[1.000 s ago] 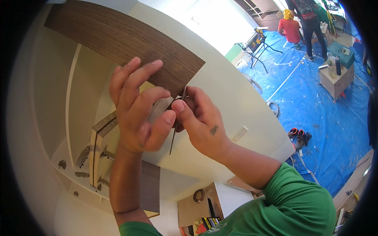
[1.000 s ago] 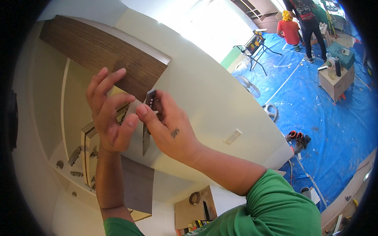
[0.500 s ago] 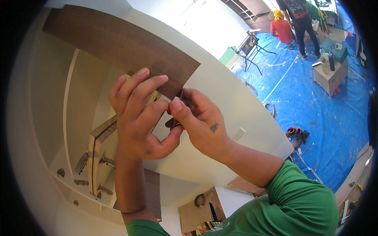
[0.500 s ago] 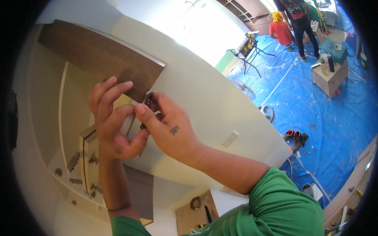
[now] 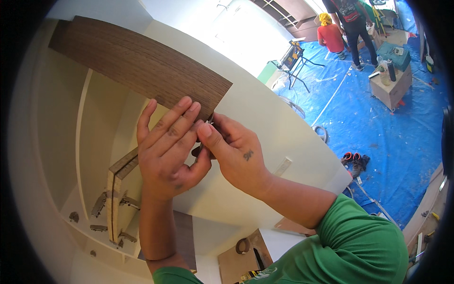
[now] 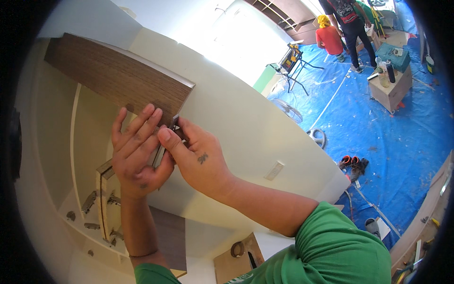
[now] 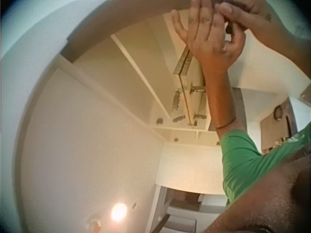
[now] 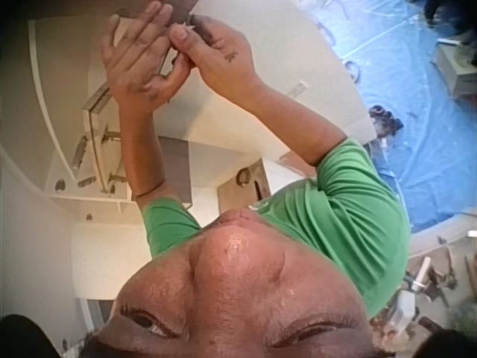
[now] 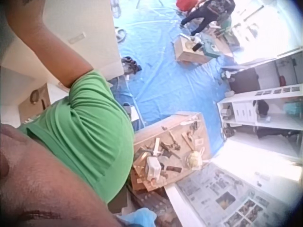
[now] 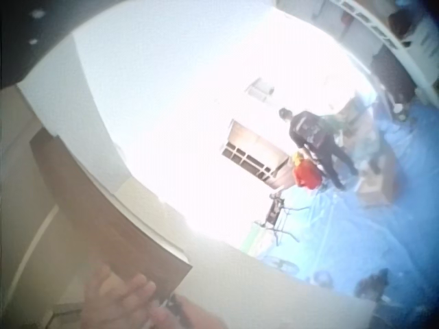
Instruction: The person applies edge banding to a wooden cabinet door using a small hand tool to press and smooth the edge. They repeatedly align, press, and adjust the banding along the door edge while working in a room with other workers in the background.
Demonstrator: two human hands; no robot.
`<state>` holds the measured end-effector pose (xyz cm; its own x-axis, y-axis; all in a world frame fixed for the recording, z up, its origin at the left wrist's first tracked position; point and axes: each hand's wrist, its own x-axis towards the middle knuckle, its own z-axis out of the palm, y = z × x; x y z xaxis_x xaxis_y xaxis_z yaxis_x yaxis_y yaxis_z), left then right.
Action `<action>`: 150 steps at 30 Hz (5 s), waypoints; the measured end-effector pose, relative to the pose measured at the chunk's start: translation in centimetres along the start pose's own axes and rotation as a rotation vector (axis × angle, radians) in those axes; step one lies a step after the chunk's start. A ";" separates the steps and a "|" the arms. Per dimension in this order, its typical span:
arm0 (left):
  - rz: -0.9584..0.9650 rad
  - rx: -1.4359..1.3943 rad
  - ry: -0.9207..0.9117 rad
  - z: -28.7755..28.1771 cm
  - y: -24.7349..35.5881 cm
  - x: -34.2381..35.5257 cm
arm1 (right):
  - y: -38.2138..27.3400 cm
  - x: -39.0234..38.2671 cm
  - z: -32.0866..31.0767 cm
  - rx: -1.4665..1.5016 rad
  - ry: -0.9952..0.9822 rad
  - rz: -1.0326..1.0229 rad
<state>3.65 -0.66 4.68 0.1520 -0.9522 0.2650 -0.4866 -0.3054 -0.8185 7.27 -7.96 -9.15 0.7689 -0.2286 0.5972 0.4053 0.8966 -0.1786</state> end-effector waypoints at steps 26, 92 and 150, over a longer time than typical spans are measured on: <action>0.003 0.005 0.014 0.3 0.1 0.1 | -1.4 0.1 0.5 -0.024 0.071 0.089; 0.080 0.046 -0.073 -0.3 0.8 2.7 | -2.2 0.9 -0.2 0.198 0.089 0.166; -0.221 -0.017 -0.028 1.6 3.6 -0.2 | -2.8 1.2 -0.7 0.189 0.105 0.135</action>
<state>3.26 -1.59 0.90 0.2805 -0.8620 0.4222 -0.4531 -0.5067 -0.7335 7.39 -11.06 -8.52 0.8612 -0.1310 0.4911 0.2030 0.9745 -0.0960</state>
